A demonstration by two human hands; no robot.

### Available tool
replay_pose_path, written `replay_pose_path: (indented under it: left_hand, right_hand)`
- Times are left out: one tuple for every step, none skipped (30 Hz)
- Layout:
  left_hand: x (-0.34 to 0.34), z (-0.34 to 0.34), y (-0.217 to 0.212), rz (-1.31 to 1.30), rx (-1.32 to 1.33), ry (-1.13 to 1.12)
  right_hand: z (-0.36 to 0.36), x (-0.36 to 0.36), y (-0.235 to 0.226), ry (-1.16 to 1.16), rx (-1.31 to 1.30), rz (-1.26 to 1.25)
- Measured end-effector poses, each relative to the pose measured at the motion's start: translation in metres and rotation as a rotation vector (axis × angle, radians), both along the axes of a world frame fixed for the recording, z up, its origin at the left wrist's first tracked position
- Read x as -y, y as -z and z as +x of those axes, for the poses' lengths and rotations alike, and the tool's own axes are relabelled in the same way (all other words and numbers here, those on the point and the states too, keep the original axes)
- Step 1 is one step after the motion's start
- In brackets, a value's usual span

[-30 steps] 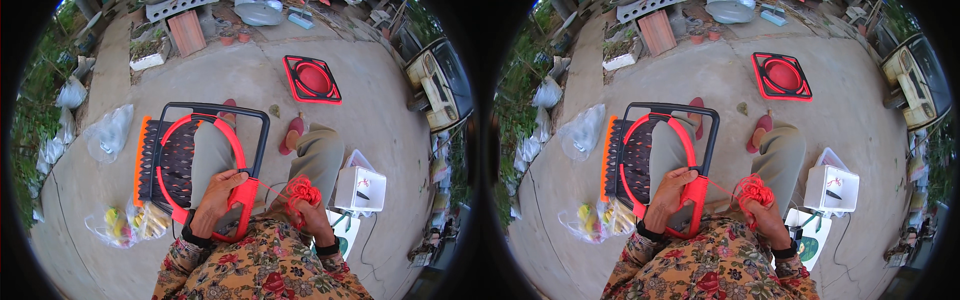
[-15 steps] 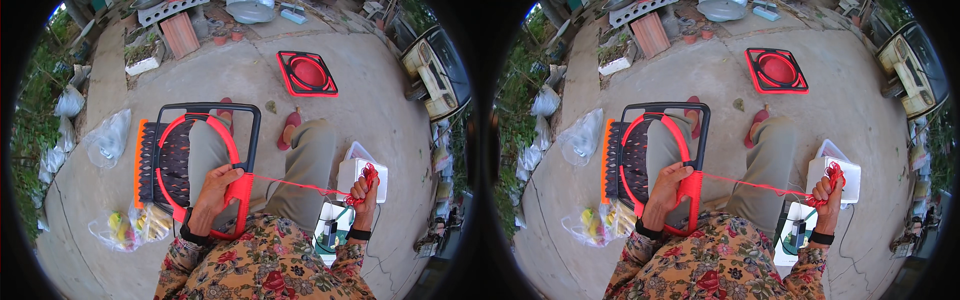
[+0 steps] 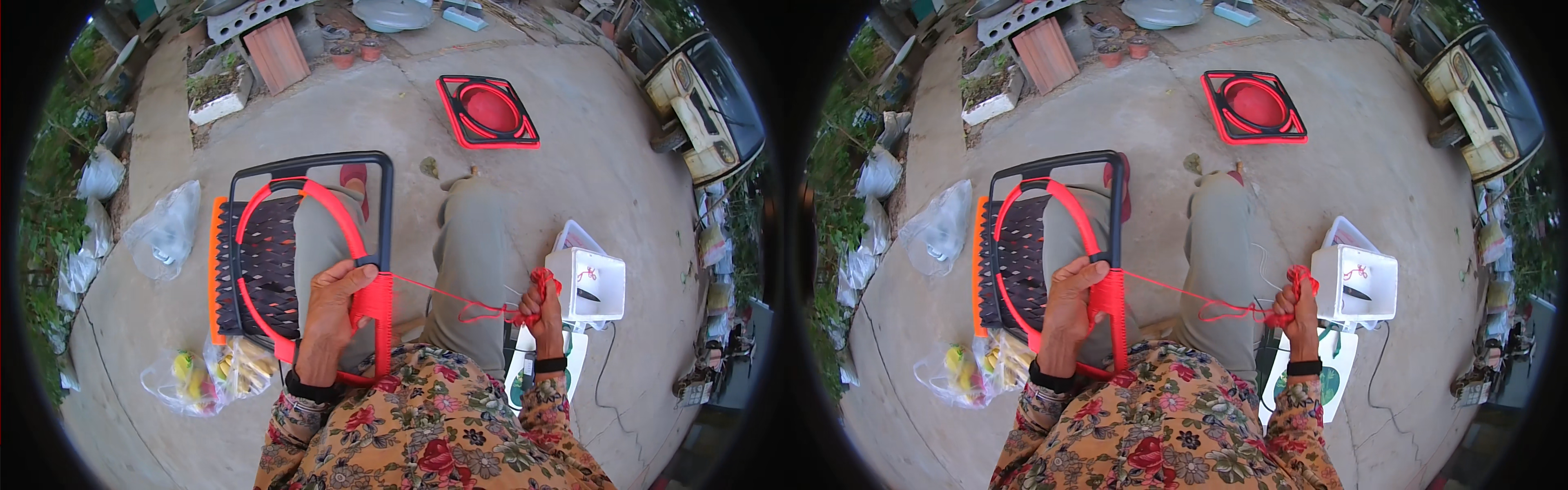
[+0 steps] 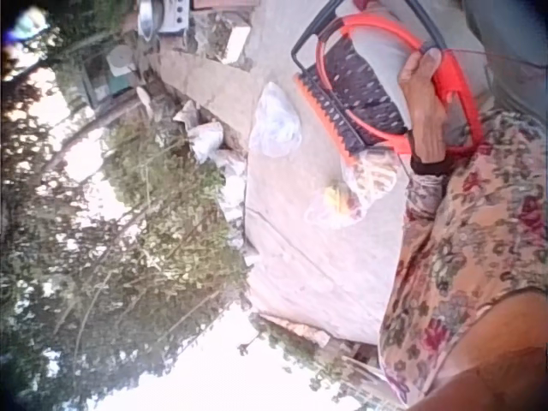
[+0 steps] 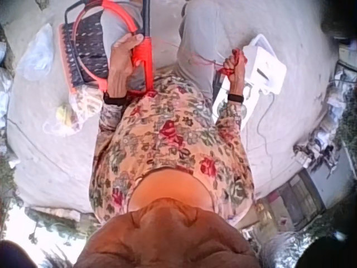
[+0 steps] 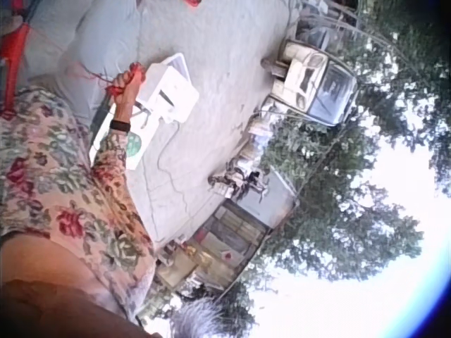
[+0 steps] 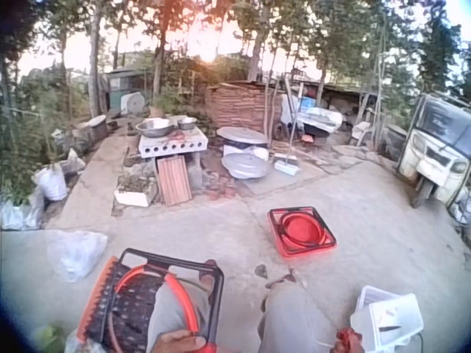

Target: The person is seen wrapping a red thread around a piece of furniture frame.

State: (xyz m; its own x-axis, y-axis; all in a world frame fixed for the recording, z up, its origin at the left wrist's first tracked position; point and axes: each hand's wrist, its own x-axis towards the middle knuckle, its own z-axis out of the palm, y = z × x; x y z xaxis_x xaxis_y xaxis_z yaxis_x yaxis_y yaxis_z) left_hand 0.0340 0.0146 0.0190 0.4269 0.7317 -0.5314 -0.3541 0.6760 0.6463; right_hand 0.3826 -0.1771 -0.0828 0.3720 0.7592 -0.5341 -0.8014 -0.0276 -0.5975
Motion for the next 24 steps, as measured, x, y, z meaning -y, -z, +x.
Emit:
replay_pose_path:
  left_hand:
    - [-0.001,-0.003,0.003,-0.002,0.002,0.004]
    - [-0.002,-0.006,0.008,-0.009,-0.013,-0.030]
    - [-0.003,-0.007,0.012,-0.015,-0.024,-0.056]
    - [-0.002,-0.006,0.013,0.014,-0.025,-0.056]
    - [-0.002,-0.005,0.014,0.012,-0.020,-0.045]
    - [-0.002,-0.003,0.009,0.000,-0.024,-0.087]
    - [-0.001,-0.001,0.005,-0.012,-0.028,-0.130]
    - [-0.002,0.001,0.003,-0.016,-0.039,-0.146]
    - [-0.002,0.001,0.005,-0.015,-0.040,-0.141]
    - [-0.002,0.001,0.008,-0.010,-0.024,-0.137]
    - [-0.003,0.000,0.009,-0.005,-0.009,-0.133]
    - [-0.002,0.001,0.009,-0.003,-0.007,-0.126]
    - [-0.002,0.001,0.009,-0.003,-0.038,-0.135]
    - [-0.001,0.001,0.009,-0.002,-0.069,-0.144]
    - [0.000,0.001,0.009,0.001,-0.065,-0.134]
    - [0.000,0.000,0.009,0.030,-0.132,-0.121]
    - [0.002,0.000,0.009,0.061,-0.200,-0.111]
    - [0.005,0.001,0.009,0.068,-0.195,-0.101]
    - [0.008,0.003,0.009,0.225,-0.270,-0.200]
    - [0.011,0.005,0.008,0.386,-0.345,-0.299]
    - [0.013,0.001,0.003,0.521,-0.466,-0.249]
    - [0.015,0.007,-0.008,0.679,-0.638,-0.327]
    - [0.017,0.014,-0.017,0.838,-0.808,-0.409]
    - [0.016,0.014,-0.023,0.845,-0.800,-0.406]
  right_hand:
    - [-0.004,-0.013,-0.012,0.004,0.002,-0.002]
    - [-0.008,-0.027,-0.024,0.069,-0.011,0.034]
    - [-0.011,-0.033,-0.035,0.142,-0.020,0.070]
    - [0.005,-0.022,-0.026,0.070,-0.071,0.230]
    - [0.011,-0.017,-0.030,0.081,-0.065,0.228]
    - [0.015,-0.014,-0.034,0.092,-0.042,0.200]
    - [0.020,-0.010,-0.036,0.104,-0.018,0.173]
    - [0.033,0.003,-0.026,0.036,-0.006,0.237]
    - [0.031,0.003,-0.028,0.040,-0.006,0.237]
    - [0.030,0.003,-0.032,0.112,0.071,0.135]
    - [0.029,0.004,-0.035,0.185,0.148,0.032]
    - [0.030,0.007,-0.038,0.158,0.149,0.031]
    - [0.029,0.008,-0.040,0.165,0.151,0.034]
    - [0.029,0.007,-0.040,0.199,0.158,0.050]
    - [0.027,0.007,-0.043,0.235,0.166,0.065]
    - [0.025,0.006,-0.047,0.247,0.171,0.069]
    - [0.019,0.002,-0.055,0.210,0.212,0.082]
    - [0.013,-0.003,-0.063,0.176,0.255,0.095]
    - [0.007,-0.009,-0.073,0.188,0.264,0.100]
    - [0.001,-0.017,-0.082,0.137,0.304,0.101]
    - [-0.005,-0.022,-0.089,0.091,0.347,0.097]
    - [-0.012,-0.027,-0.095,0.058,0.376,0.100]
    - [-0.020,-0.030,-0.105,0.008,0.408,0.111]
    - [-0.028,-0.033,-0.115,-0.005,0.411,0.100]
